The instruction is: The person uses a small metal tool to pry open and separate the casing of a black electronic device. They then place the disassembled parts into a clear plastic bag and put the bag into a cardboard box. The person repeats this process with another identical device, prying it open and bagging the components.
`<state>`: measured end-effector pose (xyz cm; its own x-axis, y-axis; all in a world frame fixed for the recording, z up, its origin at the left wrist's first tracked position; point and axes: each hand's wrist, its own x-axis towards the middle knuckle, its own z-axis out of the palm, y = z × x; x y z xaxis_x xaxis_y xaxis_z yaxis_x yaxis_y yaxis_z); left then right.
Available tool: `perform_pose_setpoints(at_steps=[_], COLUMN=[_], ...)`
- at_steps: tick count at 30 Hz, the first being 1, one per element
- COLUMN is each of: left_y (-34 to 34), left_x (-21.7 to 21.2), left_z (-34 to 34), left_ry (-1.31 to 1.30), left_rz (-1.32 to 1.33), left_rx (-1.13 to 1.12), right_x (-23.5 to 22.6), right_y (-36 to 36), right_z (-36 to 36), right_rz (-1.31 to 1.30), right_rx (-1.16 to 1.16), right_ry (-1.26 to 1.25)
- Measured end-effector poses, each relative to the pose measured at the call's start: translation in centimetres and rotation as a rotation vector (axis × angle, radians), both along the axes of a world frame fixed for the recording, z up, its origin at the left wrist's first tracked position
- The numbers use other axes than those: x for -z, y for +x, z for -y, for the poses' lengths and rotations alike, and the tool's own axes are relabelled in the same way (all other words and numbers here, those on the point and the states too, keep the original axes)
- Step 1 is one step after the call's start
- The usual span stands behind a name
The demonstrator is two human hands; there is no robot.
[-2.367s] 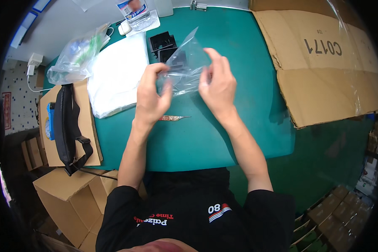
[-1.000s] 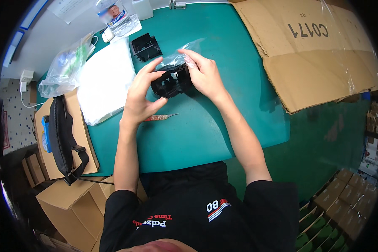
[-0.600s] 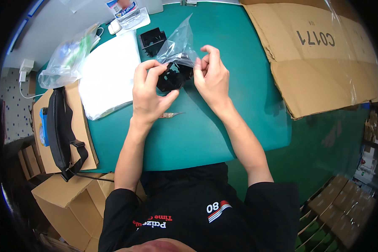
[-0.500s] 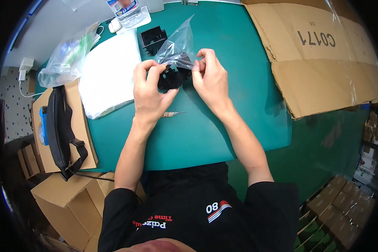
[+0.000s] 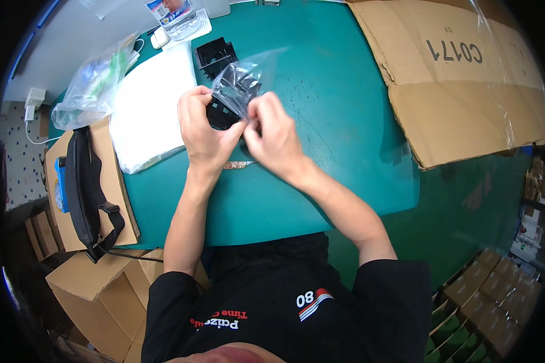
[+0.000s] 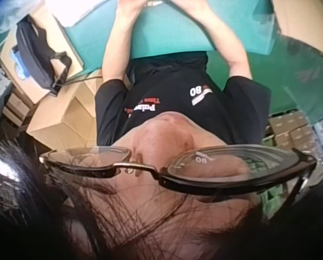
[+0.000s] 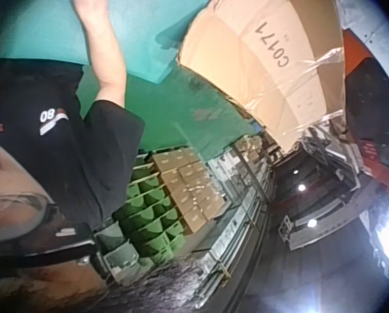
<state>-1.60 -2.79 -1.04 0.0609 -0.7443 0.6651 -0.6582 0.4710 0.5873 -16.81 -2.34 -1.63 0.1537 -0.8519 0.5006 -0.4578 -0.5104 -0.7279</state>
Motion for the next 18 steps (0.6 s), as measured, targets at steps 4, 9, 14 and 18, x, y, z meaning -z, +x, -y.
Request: perform_pose_setpoints(at_steps=[4,9,14,18], left_y=[0.1,-0.7,0.2,0.7], left_x=[0.2,1.3,1.4,0.2], left_z=[-0.1,-0.8,0.0,0.3], left_ry=[-0.014,-0.056,-0.006,0.188], left_rz=[-0.181,-0.363,-0.273,-0.324], left_rx=[0.059,0.074,-0.038,0.143], right_x=[0.1,0.3,-0.8,-1.2], right_y=[0.3,0.2,1.6,0.4], right_z=[0.4,0.2,-2.4,-0.6], right_rz=[0.056,-0.03,0.06,0.419], right_rx=[0.106,0.074,-0.111,-0.124], right_ry=[-0.166,0.096,0.304,0.383])
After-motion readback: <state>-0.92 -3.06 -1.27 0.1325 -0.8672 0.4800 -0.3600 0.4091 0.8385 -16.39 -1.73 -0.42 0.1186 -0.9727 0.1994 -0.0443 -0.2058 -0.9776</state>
